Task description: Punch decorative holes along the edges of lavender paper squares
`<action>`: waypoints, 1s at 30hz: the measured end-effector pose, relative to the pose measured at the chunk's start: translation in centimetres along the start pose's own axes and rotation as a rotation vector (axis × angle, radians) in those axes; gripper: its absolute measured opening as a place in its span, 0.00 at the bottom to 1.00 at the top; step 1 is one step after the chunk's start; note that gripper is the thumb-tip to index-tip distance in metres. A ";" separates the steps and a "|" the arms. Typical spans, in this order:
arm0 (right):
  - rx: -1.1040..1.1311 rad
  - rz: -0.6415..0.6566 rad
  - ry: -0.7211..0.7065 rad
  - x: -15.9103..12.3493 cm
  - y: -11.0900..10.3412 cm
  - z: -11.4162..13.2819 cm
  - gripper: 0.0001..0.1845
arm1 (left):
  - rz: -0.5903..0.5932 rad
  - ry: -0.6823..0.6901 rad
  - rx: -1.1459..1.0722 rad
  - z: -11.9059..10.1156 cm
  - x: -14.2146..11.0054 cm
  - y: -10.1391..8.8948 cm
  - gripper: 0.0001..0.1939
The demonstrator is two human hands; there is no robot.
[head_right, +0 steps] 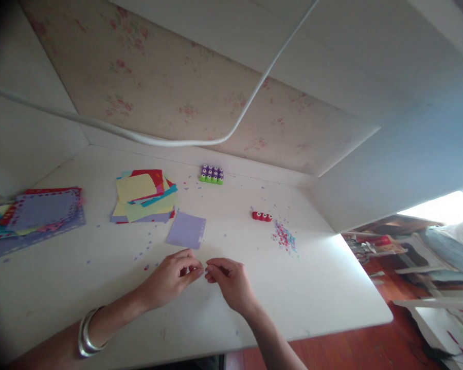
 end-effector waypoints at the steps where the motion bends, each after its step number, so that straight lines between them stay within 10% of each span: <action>1: -0.006 -0.044 -0.002 0.2 -0.9 -0.3 0.15 | -0.017 0.006 0.031 0.1 0.0 -0.1 0.11; 9: -0.522 -0.682 -0.098 2.7 -18.1 -1.0 0.22 | -0.326 0.038 0.525 2.0 0.7 -3.4 0.10; 14: -0.732 -0.739 -0.062 3.4 -24.6 0.2 0.15 | -0.432 -0.040 0.731 3.9 1.2 -4.9 0.10; 23: -0.804 -0.676 -0.066 5.9 -24.2 3.4 0.24 | -0.350 -0.155 0.946 3.7 0.9 -4.4 0.19; 30: -0.849 -0.317 -0.429 12.6 -13.7 6.0 0.23 | -0.349 -0.123 0.725 5.0 1.2 -4.5 0.19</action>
Point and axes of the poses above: each hand's wrist, its own x-axis towards the middle knuckle, its own y-axis out of the palm, z = x × y, the point moved 4 cm from there along x, towards the middle knuckle, and after that the axes turned 6 degrees about x, right-handed, at the moved point
